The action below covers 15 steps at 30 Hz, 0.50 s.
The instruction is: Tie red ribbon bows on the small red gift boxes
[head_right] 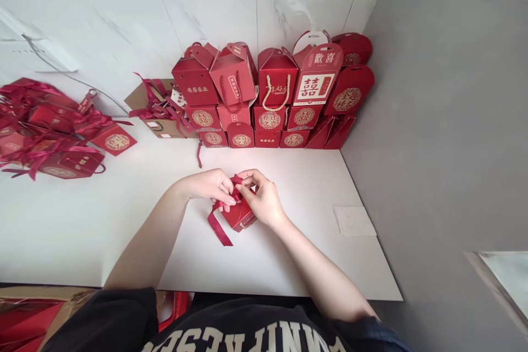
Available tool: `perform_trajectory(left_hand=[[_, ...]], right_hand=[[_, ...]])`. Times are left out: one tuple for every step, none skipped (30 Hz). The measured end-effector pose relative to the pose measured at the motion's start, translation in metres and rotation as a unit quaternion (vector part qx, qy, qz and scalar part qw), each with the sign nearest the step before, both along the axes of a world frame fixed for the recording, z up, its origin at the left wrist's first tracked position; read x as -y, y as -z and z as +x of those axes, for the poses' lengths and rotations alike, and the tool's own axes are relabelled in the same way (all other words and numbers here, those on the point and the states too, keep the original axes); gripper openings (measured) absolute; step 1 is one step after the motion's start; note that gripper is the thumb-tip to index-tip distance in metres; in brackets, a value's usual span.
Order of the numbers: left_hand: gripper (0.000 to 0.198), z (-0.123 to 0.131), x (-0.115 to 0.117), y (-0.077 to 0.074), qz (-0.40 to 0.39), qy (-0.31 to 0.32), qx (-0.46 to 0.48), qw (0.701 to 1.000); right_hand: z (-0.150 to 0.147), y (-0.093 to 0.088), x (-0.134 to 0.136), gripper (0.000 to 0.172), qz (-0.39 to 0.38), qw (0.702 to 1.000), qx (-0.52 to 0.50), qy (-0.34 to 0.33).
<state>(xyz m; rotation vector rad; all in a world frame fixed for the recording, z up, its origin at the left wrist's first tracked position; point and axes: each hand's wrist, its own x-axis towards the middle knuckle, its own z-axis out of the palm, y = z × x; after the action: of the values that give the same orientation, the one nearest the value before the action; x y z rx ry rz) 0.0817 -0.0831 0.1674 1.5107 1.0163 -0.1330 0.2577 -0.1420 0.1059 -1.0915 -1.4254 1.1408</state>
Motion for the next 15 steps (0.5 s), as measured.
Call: perform_trajectory(left_hand=[[0.017, -0.001, -0.001, 0.000, -0.006, 0.003, 0.004, 1.000], [0.018, -0.002, -0.001, 0.000, -0.011, 0.007, 0.009, 1.000], [0.019, -0.003, -0.002, 0.001, -0.017, 0.011, 0.013, 1.000], [0.021, -0.005, -0.003, 0.001, -0.025, 0.015, 0.017, 0.999], [0.022, -0.006, -0.005, 0.002, -0.033, 0.018, 0.020, 0.999], [0.024, -0.006, -0.006, 0.003, -0.039, 0.022, 0.022, 0.999], [0.025, -0.007, -0.007, 0.004, -0.043, 0.026, 0.023, 0.998], [0.026, -0.008, -0.009, 0.004, -0.044, 0.030, 0.025, 0.998], [0.026, -0.008, -0.010, 0.004, -0.042, 0.035, 0.026, 0.998], [0.025, -0.009, -0.011, 0.004, -0.037, 0.039, 0.027, 0.998], [0.023, -0.009, -0.011, 0.004, -0.032, 0.042, 0.030, 0.998], [0.021, -0.009, -0.011, 0.003, -0.028, 0.043, 0.035, 0.998], [0.018, -0.009, -0.010, 0.003, -0.025, 0.041, 0.042, 0.998], [0.016, -0.009, -0.009, 0.003, -0.024, 0.036, 0.049, 0.998], [0.014, -0.009, -0.007, 0.003, -0.026, 0.028, 0.054, 0.998]], right_hand=[[0.001, 0.002, 0.000, 0.022, -0.007, 0.999, -0.037, -0.011], [0.002, 0.005, 0.000, 0.024, -0.013, 0.997, -0.069, -0.023], [0.003, 0.007, 0.001, 0.026, -0.016, 0.995, -0.093, -0.034], [0.006, 0.009, 0.002, 0.026, -0.014, 0.993, -0.108, -0.044], [0.009, 0.010, 0.003, 0.025, -0.007, 0.992, -0.113, -0.055], [0.013, 0.011, 0.004, 0.023, 0.003, 0.992, -0.110, -0.069], [0.017, 0.012, 0.006, 0.022, 0.016, 0.991, -0.101, -0.087], [0.022, 0.013, 0.008, 0.020, 0.029, 0.990, -0.088, -0.106], [0.027, 0.013, 0.009, 0.019, 0.041, 0.989, -0.070, -0.124], [0.031, 0.012, 0.011, 0.017, 0.052, 0.988, -0.045, -0.140], [0.035, 0.012, 0.013, 0.016, 0.065, 0.986, -0.014, -0.152], [0.039, 0.012, 0.014, 0.014, 0.081, 0.984, 0.020, -0.159], [0.041, 0.012, 0.015, 0.013, 0.098, 0.981, 0.054, -0.161], [0.043, 0.012, 0.016, 0.011, 0.115, 0.977, 0.083, -0.160], [0.043, 0.013, 0.017, 0.011, 0.132, 0.973, 0.106, -0.158]])
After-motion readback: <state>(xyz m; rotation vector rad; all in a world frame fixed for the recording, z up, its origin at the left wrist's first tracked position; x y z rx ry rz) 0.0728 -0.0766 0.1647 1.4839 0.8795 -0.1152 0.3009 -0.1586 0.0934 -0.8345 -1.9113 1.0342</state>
